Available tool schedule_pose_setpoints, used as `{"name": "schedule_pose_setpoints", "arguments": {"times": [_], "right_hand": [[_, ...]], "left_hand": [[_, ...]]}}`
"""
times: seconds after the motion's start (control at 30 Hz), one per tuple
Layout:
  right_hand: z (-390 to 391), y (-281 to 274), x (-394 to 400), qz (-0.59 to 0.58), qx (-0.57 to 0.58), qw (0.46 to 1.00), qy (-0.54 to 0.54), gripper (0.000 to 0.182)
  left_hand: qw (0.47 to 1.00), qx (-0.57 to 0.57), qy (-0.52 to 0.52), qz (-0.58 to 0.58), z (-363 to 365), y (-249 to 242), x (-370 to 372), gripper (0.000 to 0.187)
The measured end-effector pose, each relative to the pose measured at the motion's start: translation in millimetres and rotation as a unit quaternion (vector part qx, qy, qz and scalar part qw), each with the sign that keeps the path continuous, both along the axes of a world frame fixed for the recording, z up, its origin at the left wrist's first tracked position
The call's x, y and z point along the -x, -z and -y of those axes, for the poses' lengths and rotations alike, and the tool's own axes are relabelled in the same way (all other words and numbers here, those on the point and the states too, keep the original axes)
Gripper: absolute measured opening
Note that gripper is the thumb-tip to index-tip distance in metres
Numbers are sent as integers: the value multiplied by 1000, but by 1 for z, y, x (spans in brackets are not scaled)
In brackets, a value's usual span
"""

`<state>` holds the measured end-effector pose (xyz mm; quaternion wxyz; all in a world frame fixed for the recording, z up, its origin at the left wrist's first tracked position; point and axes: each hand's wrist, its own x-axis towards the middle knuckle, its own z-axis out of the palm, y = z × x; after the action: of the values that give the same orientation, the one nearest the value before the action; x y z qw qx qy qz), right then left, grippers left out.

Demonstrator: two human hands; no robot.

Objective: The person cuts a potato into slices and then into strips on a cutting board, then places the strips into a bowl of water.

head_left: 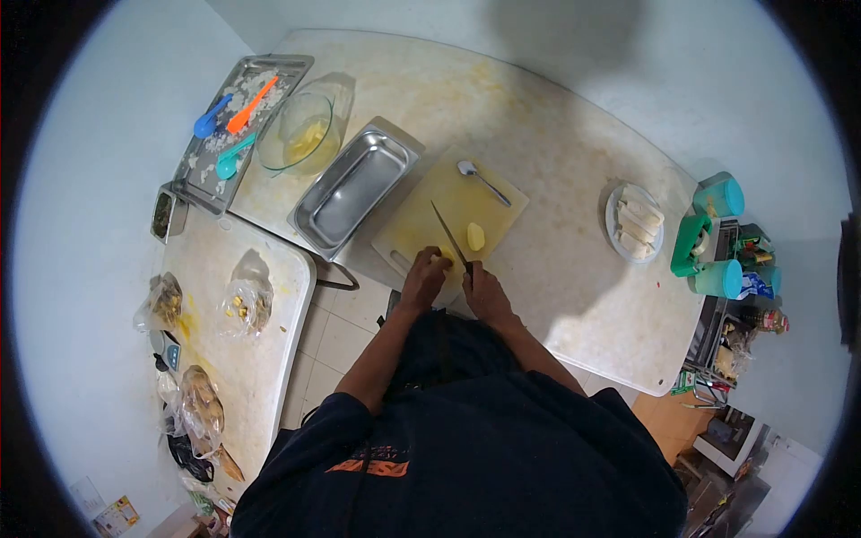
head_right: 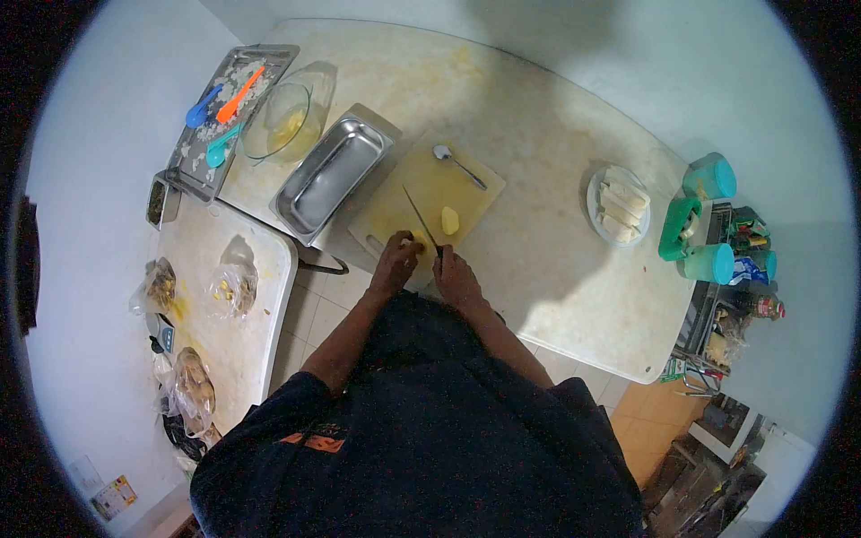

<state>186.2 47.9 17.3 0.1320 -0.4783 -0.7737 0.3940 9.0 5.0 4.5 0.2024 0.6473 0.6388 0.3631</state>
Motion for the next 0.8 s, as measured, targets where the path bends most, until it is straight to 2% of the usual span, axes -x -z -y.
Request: {"name": "schedule_pose_setpoints", "arguments": {"times": [0.13,0.23,0.33,0.43,0.53,0.63,0.8], "right_hand": [[1,3,-5,16,-17,1000,-13,25],[3,6,-8,24,-20,999,-27,26],[4,8,-7,17,-5,999,-49,27],[10,-7,-1,31,13,998,-58,26],[15,-7,1,57,14,996,-71,26],[15,-10,2,109,-5,989,-96,27],[19,-6,1,125,-10,988,-95,26]], "left_hand": [[999,-22,27,-26,16,18,6,26],[999,-39,-33,-7,14,23,4,23],[974,90,-152,141,2,-2,-4,22],[944,98,-230,215,-4,7,-10,24],[946,106,-246,181,-5,8,-11,25],[921,182,-256,232,-6,6,-12,26],[927,169,-262,210,-4,25,-10,26]]}}
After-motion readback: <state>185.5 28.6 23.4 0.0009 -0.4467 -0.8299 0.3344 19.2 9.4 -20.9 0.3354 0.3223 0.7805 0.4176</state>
